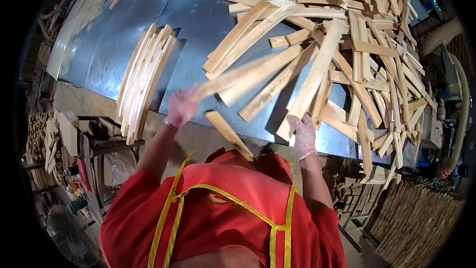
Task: The person sorts wooden planks on a metal table, picking them up from a disorganized pile and arranging them into neat stacks. The person wears gloves and handles the wood pieces one by one or in small groups, organizing them into parallel rows.
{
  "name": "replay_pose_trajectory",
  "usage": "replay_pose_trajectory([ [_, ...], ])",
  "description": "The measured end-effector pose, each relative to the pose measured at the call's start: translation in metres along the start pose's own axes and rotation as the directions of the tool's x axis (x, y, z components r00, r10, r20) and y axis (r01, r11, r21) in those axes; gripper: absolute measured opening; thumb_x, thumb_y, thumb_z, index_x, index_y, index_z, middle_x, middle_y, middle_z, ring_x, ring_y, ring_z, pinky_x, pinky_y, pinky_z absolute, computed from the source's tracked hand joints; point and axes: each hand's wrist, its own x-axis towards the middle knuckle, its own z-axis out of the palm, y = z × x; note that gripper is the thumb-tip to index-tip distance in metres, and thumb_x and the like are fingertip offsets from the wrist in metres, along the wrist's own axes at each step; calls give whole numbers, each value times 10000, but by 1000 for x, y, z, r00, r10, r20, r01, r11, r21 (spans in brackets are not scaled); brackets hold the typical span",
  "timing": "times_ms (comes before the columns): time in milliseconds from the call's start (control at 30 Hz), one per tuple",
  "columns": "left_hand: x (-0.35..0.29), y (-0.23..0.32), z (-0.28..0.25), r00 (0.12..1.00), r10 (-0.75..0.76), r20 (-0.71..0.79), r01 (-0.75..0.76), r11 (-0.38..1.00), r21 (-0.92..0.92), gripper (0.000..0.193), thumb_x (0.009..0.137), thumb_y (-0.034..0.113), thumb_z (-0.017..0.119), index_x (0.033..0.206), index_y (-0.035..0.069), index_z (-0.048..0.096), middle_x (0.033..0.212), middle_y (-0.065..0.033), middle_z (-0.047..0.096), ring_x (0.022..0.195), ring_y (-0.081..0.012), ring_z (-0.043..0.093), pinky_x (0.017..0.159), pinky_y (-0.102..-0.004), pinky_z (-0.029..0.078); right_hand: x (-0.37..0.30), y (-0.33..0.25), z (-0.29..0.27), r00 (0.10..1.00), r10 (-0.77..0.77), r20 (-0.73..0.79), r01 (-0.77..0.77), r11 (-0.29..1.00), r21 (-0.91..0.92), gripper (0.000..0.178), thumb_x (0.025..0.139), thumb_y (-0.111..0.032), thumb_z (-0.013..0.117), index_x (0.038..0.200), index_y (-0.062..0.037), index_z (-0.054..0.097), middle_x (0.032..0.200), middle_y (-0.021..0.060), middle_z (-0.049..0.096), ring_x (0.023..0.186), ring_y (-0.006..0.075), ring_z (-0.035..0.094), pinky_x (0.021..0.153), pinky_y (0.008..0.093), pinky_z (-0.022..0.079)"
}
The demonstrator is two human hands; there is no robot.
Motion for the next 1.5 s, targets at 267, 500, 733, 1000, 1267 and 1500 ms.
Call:
replay_pose_trajectory([
  [267, 24, 52, -6, 991, -14, -129, 23, 997, 70, 544, 897, 343, 666, 1389, 121, 602, 1340, -138, 623, 1274, -324, 567, 1074, -500, 441, 18, 38, 40, 981, 157, 113, -117, 948, -295, 433, 1001, -117, 677, 1404, 17, 591, 1145, 80, 720, 949, 160, 673, 859, 296, 545],
  [500, 43, 144, 7, 922, -307, 235, 339, 349, -873, 964, 821, 217, 852, 1608, 13, 333, 1354, -153, 625, 1199, -229, 615, 1056, -361, 505, -3, 4, 110, 682, 259, 684, 393, 660, -641, 599, 944, -381, 713, 1423, -50, 574, 1222, 196, 705, 1138, 356, 662, 998, 429, 521],
  [733, 46, 30, 0, 805, -554, 213, 541, 536, -648, 522, 860, 119, 707, 1375, 87, 624, 1095, -115, 705, 954, -276, 687, 815, -382, 556, 188, -76, 155, 660, -170, 732, 703, -204, -681, 888, 775, -370, 768, 1562, -114, 443, 1595, 141, 453, 1495, 373, 377, 1249, 503, 276],
  [1000, -43, -141, 9, 896, -416, -156, 442, 869, 222, 501, 878, 228, 723, 1363, 199, 602, 1329, -48, 602, 1265, -312, 571, 1021, -499, 474, 202, -47, 107, 530, 83, 844, 844, -148, -515, 718, 747, -263, 817, 1402, -121, 561, 1177, 155, 685, 1120, 374, 634, 1049, 475, 468],
  [1267, -61, -131, 8, 851, -473, -229, 522, 809, 270, 561, 947, 194, 550, 1506, 200, 503, 1534, -131, 529, 1410, -402, 484, 1147, -540, 389, 156, -80, 85, 736, -207, 644, 639, -102, -763, 667, 745, -166, 864, 1352, -60, 609, 1162, 190, 705, 1082, 367, 671, 996, 469, 515],
  [1500, -95, -2, -37, 920, -229, 318, 392, 561, -729, 905, 927, 504, 725, 1596, 9, 369, 1602, -273, 422, 1504, -397, 398, 1244, -451, 333, 17, -45, 209, 908, -82, 410, 235, 912, -337, 501, 893, -246, 835, 1274, -27, 595, 1053, 84, 712, 897, 194, 691, 797, 335, 578],
])
